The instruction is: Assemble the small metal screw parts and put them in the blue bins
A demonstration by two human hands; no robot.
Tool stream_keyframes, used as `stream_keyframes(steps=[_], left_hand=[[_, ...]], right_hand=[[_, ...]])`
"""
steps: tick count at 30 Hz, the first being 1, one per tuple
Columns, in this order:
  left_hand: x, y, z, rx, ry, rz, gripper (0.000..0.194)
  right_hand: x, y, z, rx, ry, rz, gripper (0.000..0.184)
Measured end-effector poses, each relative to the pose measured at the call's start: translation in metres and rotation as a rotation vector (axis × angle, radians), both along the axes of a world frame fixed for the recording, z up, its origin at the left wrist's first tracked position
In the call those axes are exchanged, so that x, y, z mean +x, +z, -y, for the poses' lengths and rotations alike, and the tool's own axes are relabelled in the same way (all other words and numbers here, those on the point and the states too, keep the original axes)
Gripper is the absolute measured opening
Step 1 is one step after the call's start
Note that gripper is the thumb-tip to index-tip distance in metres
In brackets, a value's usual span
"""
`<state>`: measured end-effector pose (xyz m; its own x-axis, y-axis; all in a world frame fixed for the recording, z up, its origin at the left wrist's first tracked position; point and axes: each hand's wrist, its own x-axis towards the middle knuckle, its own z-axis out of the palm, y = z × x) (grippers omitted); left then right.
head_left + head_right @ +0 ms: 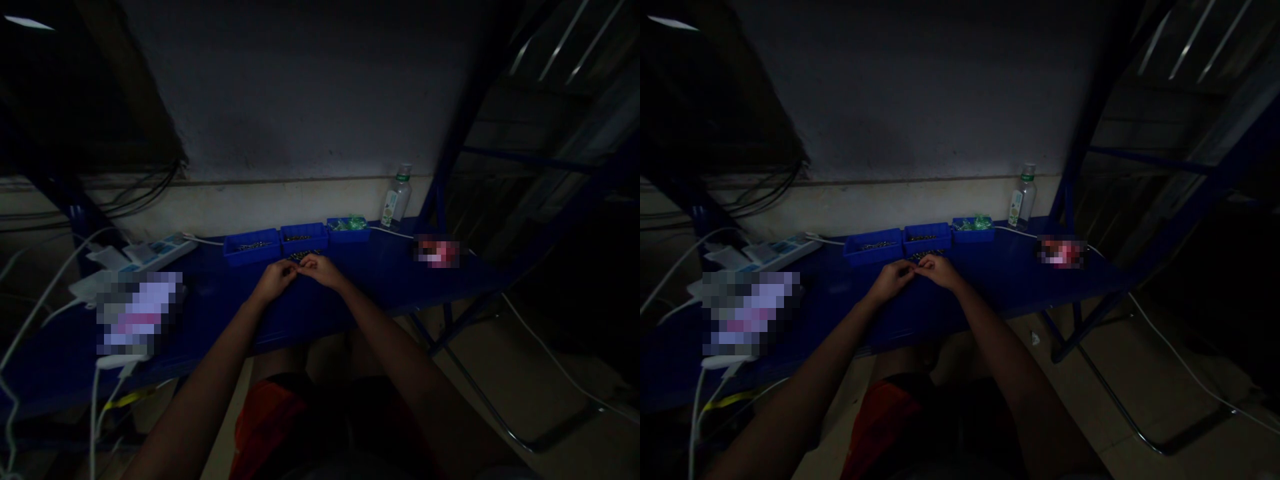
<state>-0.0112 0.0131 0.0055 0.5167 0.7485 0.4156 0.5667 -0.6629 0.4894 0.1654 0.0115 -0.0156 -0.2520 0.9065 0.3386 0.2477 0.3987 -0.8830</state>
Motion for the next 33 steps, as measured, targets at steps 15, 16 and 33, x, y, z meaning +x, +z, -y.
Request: stream_keyframes(steps=[15,16,33], left_hand=[[0.0008,0.001,0.0011,-0.006,-0.028,-0.011,0.027],[0.0008,0.0012,0.0013,-0.005,-0.034,-0.011,0.027],[0.0016,0.0066,0.0039,0.044,-0.025,0.028,0.03]], right_hand=[[0.0006,0.0015,0.0022,0.053,-0.007,0.016,0.026],[0.0007,0.0016,0.0024,0.058,-0.008,0.013,0.025],[-0.0001,0.0046,0.0055,0.098,-0.036,0.055,0.027]])
